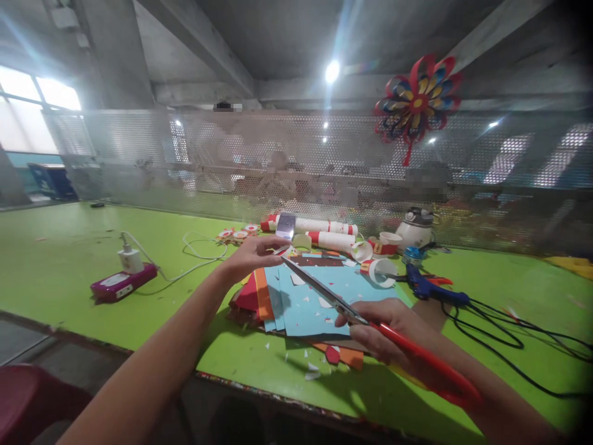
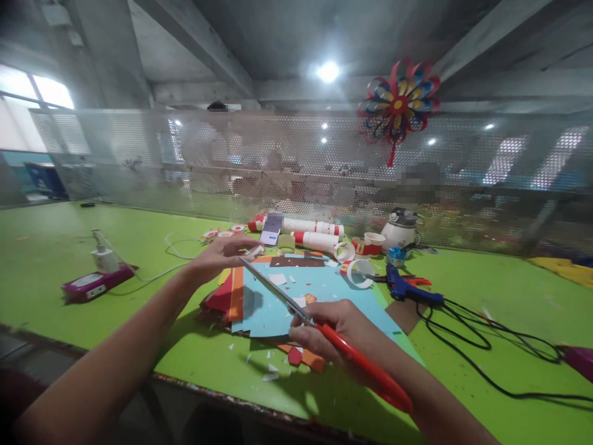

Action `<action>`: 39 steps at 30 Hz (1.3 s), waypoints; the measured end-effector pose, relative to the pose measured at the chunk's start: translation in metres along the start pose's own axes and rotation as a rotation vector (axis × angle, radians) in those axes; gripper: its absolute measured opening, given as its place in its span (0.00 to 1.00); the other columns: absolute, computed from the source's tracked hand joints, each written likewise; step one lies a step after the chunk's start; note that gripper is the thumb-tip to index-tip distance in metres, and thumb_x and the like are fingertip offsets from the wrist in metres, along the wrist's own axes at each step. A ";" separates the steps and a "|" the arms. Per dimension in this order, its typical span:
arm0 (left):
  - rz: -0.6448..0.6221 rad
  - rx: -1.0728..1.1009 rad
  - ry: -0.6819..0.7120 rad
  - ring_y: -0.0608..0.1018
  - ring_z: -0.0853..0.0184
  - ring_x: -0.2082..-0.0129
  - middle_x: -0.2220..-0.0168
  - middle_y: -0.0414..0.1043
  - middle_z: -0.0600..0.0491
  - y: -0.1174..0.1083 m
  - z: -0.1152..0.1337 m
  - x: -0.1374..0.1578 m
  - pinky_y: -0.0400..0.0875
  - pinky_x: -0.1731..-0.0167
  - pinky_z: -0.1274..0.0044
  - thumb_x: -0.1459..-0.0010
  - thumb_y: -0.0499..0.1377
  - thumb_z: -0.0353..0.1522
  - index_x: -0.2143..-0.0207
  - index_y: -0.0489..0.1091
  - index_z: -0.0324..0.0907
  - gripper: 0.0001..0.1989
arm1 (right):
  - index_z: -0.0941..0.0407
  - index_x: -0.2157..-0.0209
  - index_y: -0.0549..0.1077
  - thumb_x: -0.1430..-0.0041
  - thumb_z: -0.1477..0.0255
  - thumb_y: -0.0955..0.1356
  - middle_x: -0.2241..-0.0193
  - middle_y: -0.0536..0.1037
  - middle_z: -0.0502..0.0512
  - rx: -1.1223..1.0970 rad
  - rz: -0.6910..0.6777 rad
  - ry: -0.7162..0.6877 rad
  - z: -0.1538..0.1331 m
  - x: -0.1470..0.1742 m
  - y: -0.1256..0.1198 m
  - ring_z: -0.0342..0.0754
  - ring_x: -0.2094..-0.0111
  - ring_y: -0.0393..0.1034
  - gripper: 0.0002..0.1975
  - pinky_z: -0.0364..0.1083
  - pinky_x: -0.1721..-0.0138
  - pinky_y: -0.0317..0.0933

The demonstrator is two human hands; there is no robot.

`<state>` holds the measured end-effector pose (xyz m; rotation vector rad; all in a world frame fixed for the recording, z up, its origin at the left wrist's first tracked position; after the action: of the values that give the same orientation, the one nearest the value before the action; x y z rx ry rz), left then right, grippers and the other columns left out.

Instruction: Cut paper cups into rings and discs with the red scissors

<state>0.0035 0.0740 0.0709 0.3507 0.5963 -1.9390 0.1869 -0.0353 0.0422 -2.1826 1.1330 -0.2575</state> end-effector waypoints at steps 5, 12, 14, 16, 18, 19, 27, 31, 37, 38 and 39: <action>-0.054 0.162 0.087 0.74 0.63 0.61 0.55 0.74 0.43 0.007 0.012 0.003 0.68 0.65 0.73 0.50 0.64 0.34 0.52 0.74 0.41 0.21 | 0.58 0.70 0.71 0.39 0.52 0.61 0.82 0.61 0.45 0.002 0.159 0.029 0.011 0.001 -0.026 0.39 0.81 0.55 0.23 0.39 0.81 0.50; -0.063 0.311 0.108 0.75 0.62 0.63 0.58 0.75 0.43 0.009 0.017 0.005 0.67 0.61 0.71 0.50 0.65 0.37 0.53 0.75 0.40 0.22 | 0.57 0.65 0.74 0.41 0.64 0.65 0.77 0.70 0.49 0.192 0.207 -0.014 0.004 0.000 -0.033 0.43 0.75 0.63 0.11 0.41 0.75 0.57; -0.072 0.358 0.106 0.75 0.62 0.64 0.58 0.75 0.43 0.010 0.017 0.006 0.67 0.61 0.70 0.49 0.64 0.37 0.52 0.74 0.40 0.21 | 0.57 0.63 0.75 0.43 0.69 0.65 0.74 0.72 0.50 0.218 0.194 -0.027 0.006 -0.002 -0.030 0.44 0.74 0.64 0.10 0.41 0.72 0.59; -0.100 0.401 0.096 0.76 0.62 0.64 0.58 0.76 0.42 0.013 0.018 0.007 0.67 0.61 0.70 0.48 0.63 0.36 0.51 0.74 0.40 0.21 | 0.57 0.60 0.74 0.45 0.73 0.64 0.73 0.72 0.50 0.225 0.192 -0.026 0.012 -0.004 -0.028 0.44 0.73 0.65 0.11 0.42 0.70 0.60; -0.128 0.426 0.083 0.76 0.61 0.63 0.58 0.76 0.41 0.017 0.019 0.008 0.67 0.62 0.70 0.47 0.62 0.36 0.51 0.74 0.40 0.20 | 0.58 0.57 0.73 0.45 0.75 0.63 0.74 0.73 0.50 0.258 0.223 -0.019 0.018 -0.007 -0.031 0.45 0.73 0.66 0.14 0.43 0.70 0.62; -0.135 0.430 0.078 0.75 0.61 0.63 0.57 0.76 0.41 0.018 0.019 0.008 0.67 0.62 0.70 0.47 0.62 0.36 0.52 0.74 0.40 0.20 | 0.58 0.55 0.72 0.46 0.75 0.63 0.73 0.74 0.51 0.296 0.269 -0.033 0.019 -0.007 -0.035 0.47 0.72 0.67 0.16 0.44 0.69 0.63; -0.113 0.419 0.075 0.73 0.63 0.65 0.55 0.74 0.40 0.016 0.020 0.008 0.65 0.64 0.72 0.46 0.60 0.37 0.55 0.75 0.38 0.18 | 0.57 0.59 0.75 0.38 0.63 0.63 0.71 0.76 0.54 0.387 0.427 -0.079 0.004 0.001 -0.048 0.48 0.71 0.70 0.15 0.43 0.71 0.63; -0.098 0.432 0.089 0.71 0.65 0.69 0.66 0.75 0.42 0.017 0.022 0.005 0.62 0.70 0.74 0.45 0.58 0.40 0.61 0.77 0.35 0.18 | 0.56 0.58 0.76 0.38 0.58 0.63 0.76 0.73 0.50 0.226 0.161 -0.046 -0.003 0.003 -0.022 0.44 0.76 0.66 0.17 0.41 0.76 0.60; -0.115 0.454 0.017 0.71 0.66 0.70 0.64 0.74 0.41 0.022 0.023 0.005 0.61 0.73 0.75 0.47 0.57 0.42 0.65 0.77 0.34 0.20 | 0.52 0.56 0.77 0.40 0.56 0.64 0.65 0.79 0.56 0.099 0.171 -0.024 -0.008 0.008 -0.027 0.52 0.64 0.72 0.19 0.47 0.64 0.69; -0.127 0.455 0.007 0.71 0.66 0.70 0.65 0.74 0.41 0.024 0.023 0.006 0.60 0.73 0.75 0.47 0.57 0.42 0.65 0.76 0.34 0.20 | 0.52 0.56 0.77 0.40 0.55 0.64 0.62 0.79 0.57 0.099 0.154 -0.021 -0.007 0.008 -0.027 0.53 0.61 0.73 0.19 0.48 0.61 0.69; -0.143 0.460 0.000 0.71 0.66 0.71 0.66 0.74 0.41 0.026 0.024 0.007 0.60 0.74 0.75 0.47 0.56 0.42 0.65 0.76 0.34 0.20 | 0.52 0.56 0.77 0.41 0.55 0.65 0.60 0.79 0.57 0.102 0.134 -0.025 -0.007 0.008 -0.026 0.55 0.59 0.73 0.19 0.49 0.58 0.68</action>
<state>0.0244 0.0465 0.0809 0.6081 0.1702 -2.2081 0.2057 -0.0346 0.0634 -2.0069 1.2197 -0.2238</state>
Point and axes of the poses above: each hand's wrist, its own x-axis away from the middle knuckle, its own y-axis out of the palm, z = x × y, the point moved 10 cm from there along -x, towards the middle knuckle
